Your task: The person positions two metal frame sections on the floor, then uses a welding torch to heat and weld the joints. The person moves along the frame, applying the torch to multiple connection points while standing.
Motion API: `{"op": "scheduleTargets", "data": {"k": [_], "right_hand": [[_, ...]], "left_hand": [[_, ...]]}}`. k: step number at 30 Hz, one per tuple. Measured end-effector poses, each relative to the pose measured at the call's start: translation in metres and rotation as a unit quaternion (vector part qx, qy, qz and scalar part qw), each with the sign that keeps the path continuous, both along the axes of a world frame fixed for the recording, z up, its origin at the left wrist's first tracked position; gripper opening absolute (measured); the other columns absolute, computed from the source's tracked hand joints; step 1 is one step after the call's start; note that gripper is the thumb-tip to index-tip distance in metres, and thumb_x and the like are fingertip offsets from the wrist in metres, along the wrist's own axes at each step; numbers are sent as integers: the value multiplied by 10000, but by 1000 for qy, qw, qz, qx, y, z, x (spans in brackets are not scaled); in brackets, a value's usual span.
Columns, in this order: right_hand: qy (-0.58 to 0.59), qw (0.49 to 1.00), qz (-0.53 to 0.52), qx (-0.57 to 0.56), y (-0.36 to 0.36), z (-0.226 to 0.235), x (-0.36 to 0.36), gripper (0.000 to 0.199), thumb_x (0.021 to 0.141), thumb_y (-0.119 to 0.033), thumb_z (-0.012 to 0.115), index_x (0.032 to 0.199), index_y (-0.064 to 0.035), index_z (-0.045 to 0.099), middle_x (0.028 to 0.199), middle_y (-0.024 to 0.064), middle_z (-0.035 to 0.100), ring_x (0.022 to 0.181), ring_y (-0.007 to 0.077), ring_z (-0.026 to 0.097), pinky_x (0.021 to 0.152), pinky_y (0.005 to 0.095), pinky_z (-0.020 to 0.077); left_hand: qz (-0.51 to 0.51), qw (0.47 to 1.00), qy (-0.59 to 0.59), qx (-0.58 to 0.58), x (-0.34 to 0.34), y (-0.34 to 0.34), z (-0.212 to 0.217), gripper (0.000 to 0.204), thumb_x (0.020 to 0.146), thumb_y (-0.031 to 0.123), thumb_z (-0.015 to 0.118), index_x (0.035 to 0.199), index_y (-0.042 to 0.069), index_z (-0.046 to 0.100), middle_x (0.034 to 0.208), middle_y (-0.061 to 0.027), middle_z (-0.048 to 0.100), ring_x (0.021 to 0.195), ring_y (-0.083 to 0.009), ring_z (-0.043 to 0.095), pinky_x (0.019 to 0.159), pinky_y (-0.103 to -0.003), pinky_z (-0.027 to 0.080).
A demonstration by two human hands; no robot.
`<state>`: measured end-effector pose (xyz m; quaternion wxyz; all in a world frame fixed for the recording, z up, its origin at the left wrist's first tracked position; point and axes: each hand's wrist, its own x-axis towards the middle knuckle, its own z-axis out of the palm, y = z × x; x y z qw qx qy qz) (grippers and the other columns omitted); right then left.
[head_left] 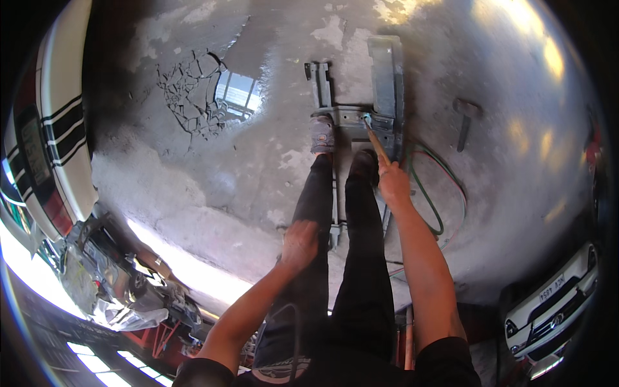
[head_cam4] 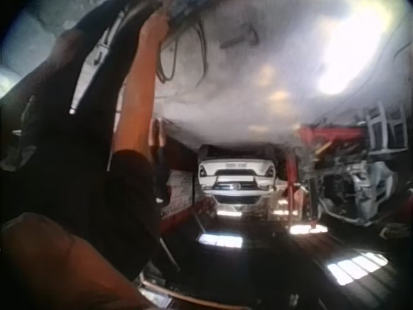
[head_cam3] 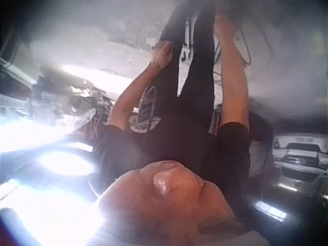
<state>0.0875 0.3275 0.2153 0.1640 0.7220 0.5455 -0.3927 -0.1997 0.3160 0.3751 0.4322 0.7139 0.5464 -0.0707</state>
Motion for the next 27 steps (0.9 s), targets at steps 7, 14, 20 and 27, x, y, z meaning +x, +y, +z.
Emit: {"op": "scheduleTargets", "data": {"k": [7,14,20,27], "right_hand": [[-9,1000,15,-16,14,12,0,518,992,-120,488,1504,-196,479,1018,232,607,848,415,688,750,498,570],[-22,998,65,10,48,18,1,462,990,-129,500,1450,-170,533,990,231,614,840,406,694,720,493,575],[-44,982,182,0,79,20,11,427,978,-134,528,1404,-121,563,943,221,620,766,383,702,656,476,582],[-42,977,209,3,97,26,20,495,934,-211,638,1417,-128,568,949,193,623,756,355,695,660,455,588]], "left_hand": [[-79,995,34,-54,-13,38,-37,146,813,68,634,945,77,571,938,-140,605,973,-359,583,871,-496,453],[-113,989,53,-83,-15,72,-41,112,857,96,573,967,84,590,978,-139,624,1007,-341,594,900,-477,458],[-119,984,67,-115,-22,78,-46,145,852,96,583,994,77,604,1004,-141,637,1025,-334,598,905,-466,457],[-69,992,42,-99,-24,66,-55,123,825,53,585,947,70,585,946,-147,620,975,-356,586,871,-490,455]]}}
